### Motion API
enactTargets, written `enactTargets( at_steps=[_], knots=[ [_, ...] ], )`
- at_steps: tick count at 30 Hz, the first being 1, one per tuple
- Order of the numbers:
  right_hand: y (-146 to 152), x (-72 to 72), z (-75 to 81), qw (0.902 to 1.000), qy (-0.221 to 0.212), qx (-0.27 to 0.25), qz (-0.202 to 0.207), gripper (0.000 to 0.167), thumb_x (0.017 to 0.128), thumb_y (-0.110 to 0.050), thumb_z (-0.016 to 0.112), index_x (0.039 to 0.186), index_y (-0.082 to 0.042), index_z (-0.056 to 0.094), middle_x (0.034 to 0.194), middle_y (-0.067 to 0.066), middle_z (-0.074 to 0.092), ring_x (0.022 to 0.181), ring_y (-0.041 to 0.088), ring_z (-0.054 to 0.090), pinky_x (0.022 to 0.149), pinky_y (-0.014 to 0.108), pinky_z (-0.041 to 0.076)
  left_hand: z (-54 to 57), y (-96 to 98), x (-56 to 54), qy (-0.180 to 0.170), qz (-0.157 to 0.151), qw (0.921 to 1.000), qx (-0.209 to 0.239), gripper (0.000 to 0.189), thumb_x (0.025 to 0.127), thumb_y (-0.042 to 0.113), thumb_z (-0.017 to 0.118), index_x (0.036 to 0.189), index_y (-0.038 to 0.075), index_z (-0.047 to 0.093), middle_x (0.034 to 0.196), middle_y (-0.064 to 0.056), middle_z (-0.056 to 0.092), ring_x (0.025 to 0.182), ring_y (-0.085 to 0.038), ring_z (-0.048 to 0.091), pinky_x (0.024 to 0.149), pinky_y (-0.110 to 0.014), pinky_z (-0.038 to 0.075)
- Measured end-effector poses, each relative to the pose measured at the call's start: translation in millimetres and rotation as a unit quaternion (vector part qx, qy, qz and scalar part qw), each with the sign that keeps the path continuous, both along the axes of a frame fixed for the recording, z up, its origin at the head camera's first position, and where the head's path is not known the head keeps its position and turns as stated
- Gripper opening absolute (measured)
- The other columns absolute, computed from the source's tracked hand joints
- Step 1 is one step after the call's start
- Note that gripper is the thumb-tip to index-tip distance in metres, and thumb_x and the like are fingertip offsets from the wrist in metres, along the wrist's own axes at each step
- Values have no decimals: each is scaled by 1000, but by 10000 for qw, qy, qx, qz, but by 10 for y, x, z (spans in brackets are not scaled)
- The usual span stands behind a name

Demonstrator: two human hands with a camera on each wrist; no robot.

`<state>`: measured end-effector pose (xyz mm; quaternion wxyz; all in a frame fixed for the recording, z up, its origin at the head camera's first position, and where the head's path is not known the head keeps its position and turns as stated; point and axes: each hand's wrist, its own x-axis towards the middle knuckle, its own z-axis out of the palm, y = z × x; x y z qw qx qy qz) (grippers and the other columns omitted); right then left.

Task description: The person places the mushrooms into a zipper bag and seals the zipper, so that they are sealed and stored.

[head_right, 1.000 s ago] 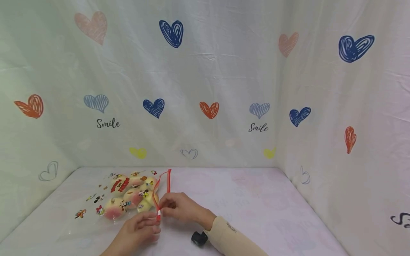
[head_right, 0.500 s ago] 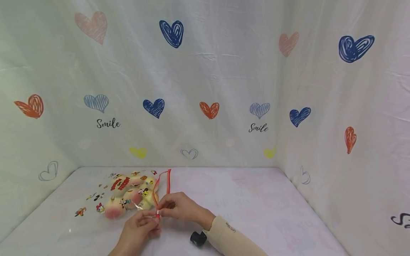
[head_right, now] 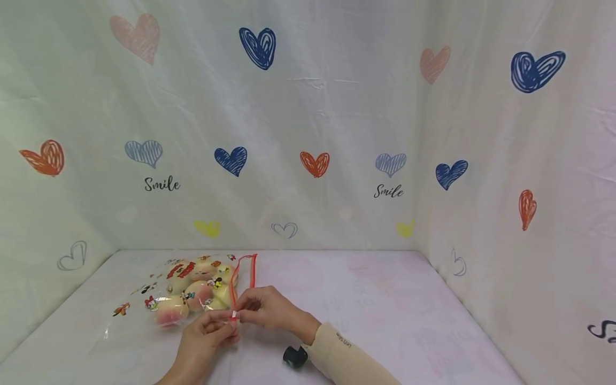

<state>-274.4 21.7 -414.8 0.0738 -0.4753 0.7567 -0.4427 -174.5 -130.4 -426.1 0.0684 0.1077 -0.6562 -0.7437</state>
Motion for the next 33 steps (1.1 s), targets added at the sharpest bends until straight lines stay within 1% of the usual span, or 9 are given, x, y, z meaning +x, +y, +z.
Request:
enactTargets(
  at_steps=[3, 5, 8, 10, 16, 21, 24, 28, 33],
  knots=[
    [-15, 44, 38, 10000, 10, 3, -13, 9, 89, -5, 65, 96, -7, 68, 89, 4, 70, 78, -1, 61, 77, 22, 50, 6, -2, -1, -33, 34, 10000, 3, 28, 82, -7, 67, 108, -9, 57, 82, -16, 66, 71, -24, 68, 65, -31, 55],
    [-18, 89, 90, 10000, 28, -5, 16, 9, 88, -2, 64, 97, -4, 68, 89, 8, 70, 78, -1, 61, 77, 21, 50, 10, -2, -2, -64, 48, 10000, -10, 28, 82, -8, 67, 108, -10, 57, 81, -16, 66, 71, -23, 68, 65, -31, 55],
    [-25, 124, 130, 10000, 19, 11, 25, 10, 87, 1, 64, 97, -1, 67, 89, 11, 69, 77, 0, 60, 76, 21, 51, 12, -6, -2, -90, 36, 9999, -52, 29, 82, -8, 67, 109, -10, 56, 80, -15, 66, 71, -23, 67, 66, -32, 55],
    [-30, 119, 119, 10000, 65, 25, -34, 10, 86, 1, 64, 95, -2, 67, 87, 9, 69, 75, -1, 60, 75, 20, 50, 14, -8, -2, -104, 51, 9999, -71, 30, 82, -8, 67, 110, -10, 56, 79, -15, 66, 70, -22, 67, 66, -32, 55],
    [-62, 27, 12, 9997, 187, -38, -171, 13, 83, -1, 67, 92, -9, 69, 83, -2, 70, 73, -3, 61, 73, 19, 51, 29, -4, 9, -122, 169, 9997, -130, 31, 80, -7, 67, 110, -10, 57, 78, -14, 67, 68, -20, 66, 65, -32, 55],
    [-87, -7, -3, 9996, 156, -78, -227, 11, 83, -3, 69, 89, -11, 69, 81, -11, 67, 73, -3, 61, 72, 19, 51, 36, -9, 23, -140, 260, 9996, -22, 33, 81, -7, 66, 112, -11, 56, 78, -14, 67, 67, -20, 66, 64, -32, 55],
    [-98, -9, -3, 9996, 158, -43, -250, 10, 83, -3, 69, 89, -11, 69, 81, -14, 66, 73, -3, 61, 72, 19, 51, 37, -20, 23, -181, 286, 9994, 66, 33, 81, -7, 66, 112, -12, 56, 78, -13, 67, 67, -20, 66, 64, -32, 55],
    [-106, -18, -11, 9995, 230, -30, -206, 10, 84, -4, 67, 91, -11, 69, 84, -10, 68, 75, -3, 61, 72, 18, 50, 37, -34, 9, -239, 294, 9992, 146, 32, 81, -8, 66, 110, -11, 56, 77, -11, 66, 68, -21, 66, 64, -33, 55],
    [-106, -22, -20, 10000, 36, -42, -28, 17, 88, -2, 62, 100, -9, 70, 94, 0, 71, 82, -3, 63, 75, 19, 50, 32, -39, -4, -215, 213, 9994, 172, 29, 82, -7, 65, 109, -11, 55, 77, -11, 66, 69, -20, 67, 65, -33, 55]
  ],
)
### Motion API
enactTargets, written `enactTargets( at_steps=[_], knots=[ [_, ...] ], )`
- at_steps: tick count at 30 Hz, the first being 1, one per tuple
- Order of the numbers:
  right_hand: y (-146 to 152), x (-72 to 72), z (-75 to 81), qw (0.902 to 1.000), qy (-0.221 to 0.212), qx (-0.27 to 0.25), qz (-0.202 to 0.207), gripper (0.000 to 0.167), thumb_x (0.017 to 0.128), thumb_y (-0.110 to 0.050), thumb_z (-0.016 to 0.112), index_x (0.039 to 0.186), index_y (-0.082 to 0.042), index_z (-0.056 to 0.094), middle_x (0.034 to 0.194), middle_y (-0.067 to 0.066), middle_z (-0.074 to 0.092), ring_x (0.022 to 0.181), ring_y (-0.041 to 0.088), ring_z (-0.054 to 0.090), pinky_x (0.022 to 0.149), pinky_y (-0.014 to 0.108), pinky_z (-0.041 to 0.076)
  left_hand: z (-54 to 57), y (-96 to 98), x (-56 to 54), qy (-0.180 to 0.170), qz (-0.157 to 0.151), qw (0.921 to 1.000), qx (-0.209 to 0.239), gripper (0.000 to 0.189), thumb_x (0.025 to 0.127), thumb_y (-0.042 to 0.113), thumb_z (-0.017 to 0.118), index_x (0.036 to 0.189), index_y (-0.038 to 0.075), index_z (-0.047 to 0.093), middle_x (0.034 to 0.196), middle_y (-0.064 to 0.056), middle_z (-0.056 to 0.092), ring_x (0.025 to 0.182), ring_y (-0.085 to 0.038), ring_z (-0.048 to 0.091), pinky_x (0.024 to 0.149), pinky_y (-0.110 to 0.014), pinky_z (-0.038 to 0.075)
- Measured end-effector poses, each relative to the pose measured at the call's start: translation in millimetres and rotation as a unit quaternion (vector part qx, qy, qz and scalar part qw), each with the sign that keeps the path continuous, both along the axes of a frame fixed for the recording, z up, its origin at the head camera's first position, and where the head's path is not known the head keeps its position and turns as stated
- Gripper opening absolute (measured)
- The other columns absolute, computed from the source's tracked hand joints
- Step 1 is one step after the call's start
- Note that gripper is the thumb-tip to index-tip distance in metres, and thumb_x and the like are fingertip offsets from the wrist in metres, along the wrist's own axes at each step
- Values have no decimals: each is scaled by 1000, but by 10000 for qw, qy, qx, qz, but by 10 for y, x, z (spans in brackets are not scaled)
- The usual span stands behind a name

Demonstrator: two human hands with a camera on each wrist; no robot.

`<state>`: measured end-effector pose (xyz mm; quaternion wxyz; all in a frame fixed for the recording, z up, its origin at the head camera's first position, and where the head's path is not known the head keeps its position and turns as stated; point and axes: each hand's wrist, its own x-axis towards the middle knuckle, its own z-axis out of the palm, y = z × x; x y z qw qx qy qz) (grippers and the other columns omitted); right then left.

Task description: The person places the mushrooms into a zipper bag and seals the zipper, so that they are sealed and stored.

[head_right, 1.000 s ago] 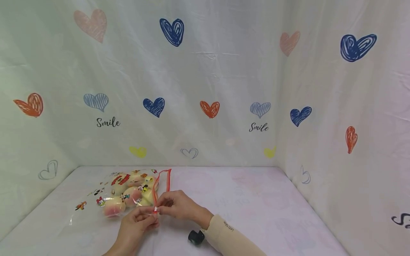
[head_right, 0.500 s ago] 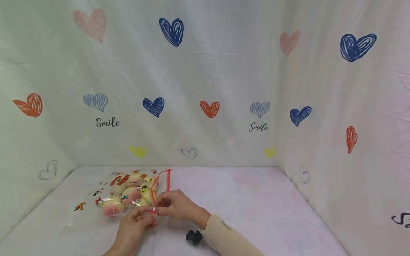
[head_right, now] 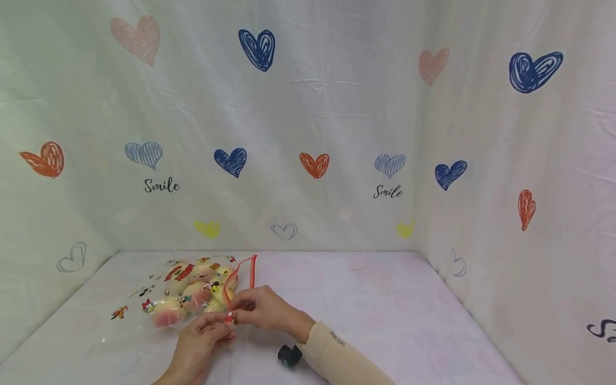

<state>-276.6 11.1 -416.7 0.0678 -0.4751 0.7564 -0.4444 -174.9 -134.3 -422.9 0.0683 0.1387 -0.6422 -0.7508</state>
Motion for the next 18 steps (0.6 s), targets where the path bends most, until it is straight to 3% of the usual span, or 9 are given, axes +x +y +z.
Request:
enactTargets(
  at_steps=[7, 18],
  knots=[
    [4, -17, 5, 9999, 60, 4, 92, 17, 89, -6, 64, 104, -9, 72, 95, 0, 72, 84, -2, 63, 76, 19, 51, -17, 23, 9, 185, -52, 9993, 327, 27, 87, -3, 64, 110, -12, 51, 78, -11, 64, 68, -20, 68, 66, -34, 55],
    [-20, -7, 31, 9996, -247, 150, -59, 16, 86, -2, 66, 99, -6, 73, 90, 2, 72, 78, -4, 60, 71, 19, 52, -6, 11, 10, 153, -29, 9997, 169, 30, 84, -7, 65, 110, -13, 51, 76, -11, 65, 68, -21, 68, 66, -33, 55]
  ],
)
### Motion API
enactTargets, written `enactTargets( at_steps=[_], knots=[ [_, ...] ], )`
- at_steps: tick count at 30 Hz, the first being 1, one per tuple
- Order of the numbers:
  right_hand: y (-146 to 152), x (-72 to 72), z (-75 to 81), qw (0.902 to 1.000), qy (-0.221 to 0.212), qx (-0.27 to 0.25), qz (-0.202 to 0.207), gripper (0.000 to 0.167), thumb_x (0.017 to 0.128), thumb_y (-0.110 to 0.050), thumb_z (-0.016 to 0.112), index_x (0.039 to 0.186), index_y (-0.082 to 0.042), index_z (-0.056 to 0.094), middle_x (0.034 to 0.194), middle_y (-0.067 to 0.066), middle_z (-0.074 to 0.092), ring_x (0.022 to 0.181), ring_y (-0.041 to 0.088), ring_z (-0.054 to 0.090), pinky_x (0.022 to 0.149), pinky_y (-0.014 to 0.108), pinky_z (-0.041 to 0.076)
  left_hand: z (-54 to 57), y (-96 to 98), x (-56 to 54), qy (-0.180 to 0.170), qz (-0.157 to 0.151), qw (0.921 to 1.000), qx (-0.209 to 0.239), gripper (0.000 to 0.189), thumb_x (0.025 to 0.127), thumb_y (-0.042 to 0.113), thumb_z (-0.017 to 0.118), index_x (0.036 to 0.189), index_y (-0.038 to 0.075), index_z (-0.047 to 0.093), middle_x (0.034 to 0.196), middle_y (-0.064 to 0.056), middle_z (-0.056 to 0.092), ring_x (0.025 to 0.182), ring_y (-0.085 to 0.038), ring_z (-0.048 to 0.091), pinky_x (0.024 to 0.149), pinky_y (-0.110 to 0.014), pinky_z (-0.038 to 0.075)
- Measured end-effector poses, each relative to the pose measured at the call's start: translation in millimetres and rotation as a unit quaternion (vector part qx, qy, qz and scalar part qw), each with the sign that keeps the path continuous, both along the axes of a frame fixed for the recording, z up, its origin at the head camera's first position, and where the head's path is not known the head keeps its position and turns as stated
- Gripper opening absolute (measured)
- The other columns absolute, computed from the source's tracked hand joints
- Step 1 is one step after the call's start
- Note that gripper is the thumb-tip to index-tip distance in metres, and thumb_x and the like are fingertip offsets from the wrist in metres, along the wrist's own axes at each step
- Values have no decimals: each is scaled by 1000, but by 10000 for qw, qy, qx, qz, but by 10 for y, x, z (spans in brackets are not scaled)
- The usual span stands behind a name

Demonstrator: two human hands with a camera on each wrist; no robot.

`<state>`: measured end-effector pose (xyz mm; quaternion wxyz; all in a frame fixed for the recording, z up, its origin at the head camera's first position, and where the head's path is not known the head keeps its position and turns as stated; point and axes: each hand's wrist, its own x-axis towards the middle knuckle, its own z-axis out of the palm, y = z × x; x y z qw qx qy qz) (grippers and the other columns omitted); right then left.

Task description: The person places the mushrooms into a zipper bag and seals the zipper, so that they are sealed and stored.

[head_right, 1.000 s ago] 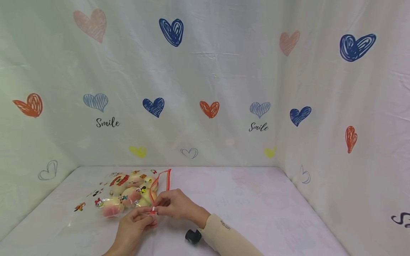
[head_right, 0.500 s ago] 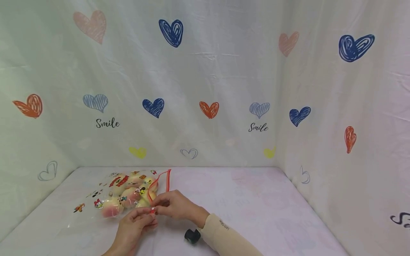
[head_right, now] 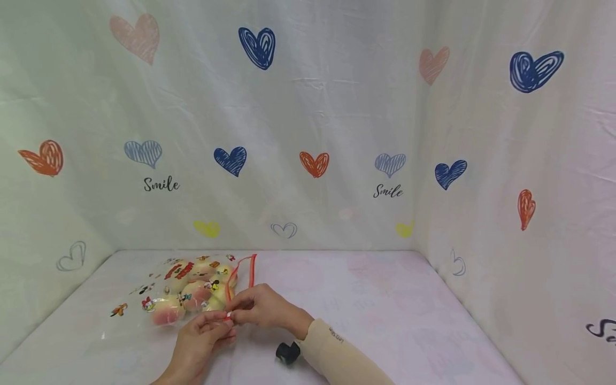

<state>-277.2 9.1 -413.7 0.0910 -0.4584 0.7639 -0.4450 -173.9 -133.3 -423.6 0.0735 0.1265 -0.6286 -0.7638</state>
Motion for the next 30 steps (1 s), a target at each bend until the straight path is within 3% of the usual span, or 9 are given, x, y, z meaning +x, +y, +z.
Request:
enactTargets(
  at_steps=[7, 20, 25, 30],
  knots=[
    [-13, 91, 91, 9989, -227, -285, -300, 14, 81, 6, 65, 91, 1, 73, 81, 9, 72, 68, -3, 59, 64, 20, 52, 46, 3, -3, -84, -110, 9998, -114, 30, 84, -7, 64, 111, -12, 51, 76, -11, 65, 71, -23, 68, 67, -34, 56],
    [-25, -85, -54, 9961, -444, -610, -449, 16, 81, 2, 63, 91, -4, 74, 74, 1, 71, 64, 4, 65, 58, 23, 52, 30, -29, 5, 33, -183, 9998, -73, 31, 84, -9, 62, 113, -13, 51, 76, -11, 64, 69, -22, 68, 66, -34, 56],
    [-27, -124, -66, 9926, -923, -777, -131, 16, 85, 4, 61, 98, 0, 71, 79, 9, 71, 67, 12, 68, 61, 30, 55, 39, -20, 5, -12, -87, 9999, -76, 30, 85, -6, 63, 113, -13, 51, 76, -12, 64, 70, -24, 68, 67, -34, 56],
    [-37, -138, -94, 9818, -1592, -975, 343, 18, 91, 3, 58, 106, 8, 66, 87, 21, 70, 73, 23, 71, 65, 38, 56, 46, -7, 11, 44, -42, 10000, -11, 31, 86, -5, 62, 114, -13, 50, 77, -11, 64, 70, -24, 68, 66, -35, 56]
  ],
)
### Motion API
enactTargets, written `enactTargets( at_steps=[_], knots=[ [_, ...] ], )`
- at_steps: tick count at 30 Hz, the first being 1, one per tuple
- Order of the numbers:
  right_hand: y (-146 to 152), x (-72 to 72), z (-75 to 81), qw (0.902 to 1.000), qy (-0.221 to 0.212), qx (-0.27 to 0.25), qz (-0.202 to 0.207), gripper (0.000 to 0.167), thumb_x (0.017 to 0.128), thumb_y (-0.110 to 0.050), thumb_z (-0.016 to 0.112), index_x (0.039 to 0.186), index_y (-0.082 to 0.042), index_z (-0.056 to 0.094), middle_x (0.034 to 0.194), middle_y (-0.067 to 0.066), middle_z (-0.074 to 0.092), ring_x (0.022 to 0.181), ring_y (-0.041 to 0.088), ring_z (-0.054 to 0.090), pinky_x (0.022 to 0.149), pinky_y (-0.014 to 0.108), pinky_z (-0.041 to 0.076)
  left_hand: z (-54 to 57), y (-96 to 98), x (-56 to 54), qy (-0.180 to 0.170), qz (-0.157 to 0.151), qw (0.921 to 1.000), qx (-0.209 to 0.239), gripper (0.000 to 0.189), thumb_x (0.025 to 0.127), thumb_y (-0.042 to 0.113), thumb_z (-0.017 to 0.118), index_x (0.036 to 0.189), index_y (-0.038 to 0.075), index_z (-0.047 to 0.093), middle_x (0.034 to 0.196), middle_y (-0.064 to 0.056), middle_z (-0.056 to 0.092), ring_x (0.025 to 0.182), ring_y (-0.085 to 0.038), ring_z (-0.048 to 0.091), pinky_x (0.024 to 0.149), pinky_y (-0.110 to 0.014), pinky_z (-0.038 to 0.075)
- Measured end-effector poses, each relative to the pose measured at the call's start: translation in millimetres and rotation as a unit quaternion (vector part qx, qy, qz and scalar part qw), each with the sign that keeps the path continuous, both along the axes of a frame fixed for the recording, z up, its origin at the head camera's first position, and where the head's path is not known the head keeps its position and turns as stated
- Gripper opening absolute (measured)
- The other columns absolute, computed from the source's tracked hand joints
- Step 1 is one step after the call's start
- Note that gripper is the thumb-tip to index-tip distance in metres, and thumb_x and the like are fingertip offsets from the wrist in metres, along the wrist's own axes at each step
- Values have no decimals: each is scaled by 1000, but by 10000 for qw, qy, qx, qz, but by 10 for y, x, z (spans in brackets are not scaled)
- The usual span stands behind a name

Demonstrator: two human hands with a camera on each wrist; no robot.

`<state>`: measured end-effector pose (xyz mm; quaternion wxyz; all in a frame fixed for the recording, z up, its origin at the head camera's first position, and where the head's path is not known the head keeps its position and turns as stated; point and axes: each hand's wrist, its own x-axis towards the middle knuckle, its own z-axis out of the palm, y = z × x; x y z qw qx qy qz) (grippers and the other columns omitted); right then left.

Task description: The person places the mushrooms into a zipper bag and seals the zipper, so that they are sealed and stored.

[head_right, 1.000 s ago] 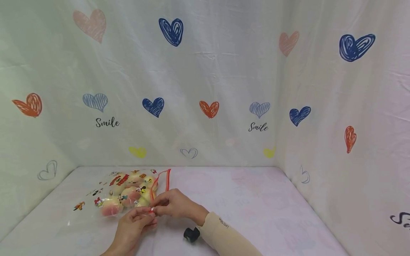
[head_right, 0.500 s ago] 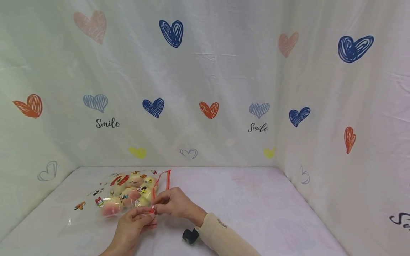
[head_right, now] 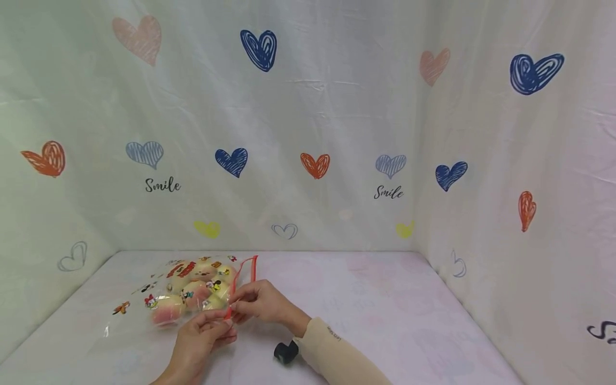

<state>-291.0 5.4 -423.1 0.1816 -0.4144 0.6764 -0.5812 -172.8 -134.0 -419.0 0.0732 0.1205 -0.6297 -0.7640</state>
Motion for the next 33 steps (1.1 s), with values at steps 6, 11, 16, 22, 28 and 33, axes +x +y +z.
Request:
enactTargets(
  at_steps=[6, 11, 16, 22, 28, 33],
  knots=[
    [-24, -8, -54, 9997, -90, -239, 14, 20, 91, 3, 58, 107, 14, 64, 92, 27, 68, 76, 18, 70, 68, 37, 56, -10, 31, 34, 67, -66, 9995, 314, 33, 91, -1, 59, 120, -12, 48, 86, -13, 66, 73, -25, 69, 69, -38, 56],
    [-26, -7, -66, 9998, 12, -134, -141, 20, 91, 1, 59, 107, 12, 65, 92, 21, 70, 76, 13, 70, 70, 35, 55, -14, 39, 55, 56, -192, 9975, 680, 35, 91, 1, 60, 122, -11, 49, 90, -13, 67, 76, -23, 70, 72, -38, 55],
    [-19, 3, -50, 9998, 177, -79, -88, 19, 91, 1, 59, 106, 10, 66, 92, 19, 70, 76, 11, 70, 69, 34, 55, -18, 42, 53, 71, -350, 9953, 905, 34, 92, -1, 59, 122, -12, 49, 88, -12, 67, 79, -20, 69, 75, -37, 55],
    [-21, -11, -37, 9961, 832, 269, -123, 21, 89, -1, 64, 109, 5, 68, 94, 11, 72, 77, 2, 65, 67, 23, 53, -11, 28, 40, 88, -298, 9966, 766, 33, 90, -3, 60, 120, -13, 51, 86, -13, 67, 78, -22, 69, 74, -36, 55],
    [-20, 1, -1, 9848, 1662, 437, -255, 19, 86, 0, 66, 104, 3, 70, 94, 7, 72, 81, -3, 63, 73, 22, 52, 19, 25, 34, 42, -223, 9981, 572, 31, 89, -3, 61, 116, -14, 53, 86, -14, 69, 79, -23, 70, 73, -36, 55],
    [-29, 8, 31, 9804, 1860, 529, -386, 18, 83, 3, 65, 100, 1, 72, 90, 3, 72, 78, -4, 62, 73, 21, 52, 25, 23, 26, 19, -165, 9983, 564, 27, 88, -3, 62, 112, -13, 56, 85, -14, 69, 78, -24, 70, 73, -36, 55]
  ],
)
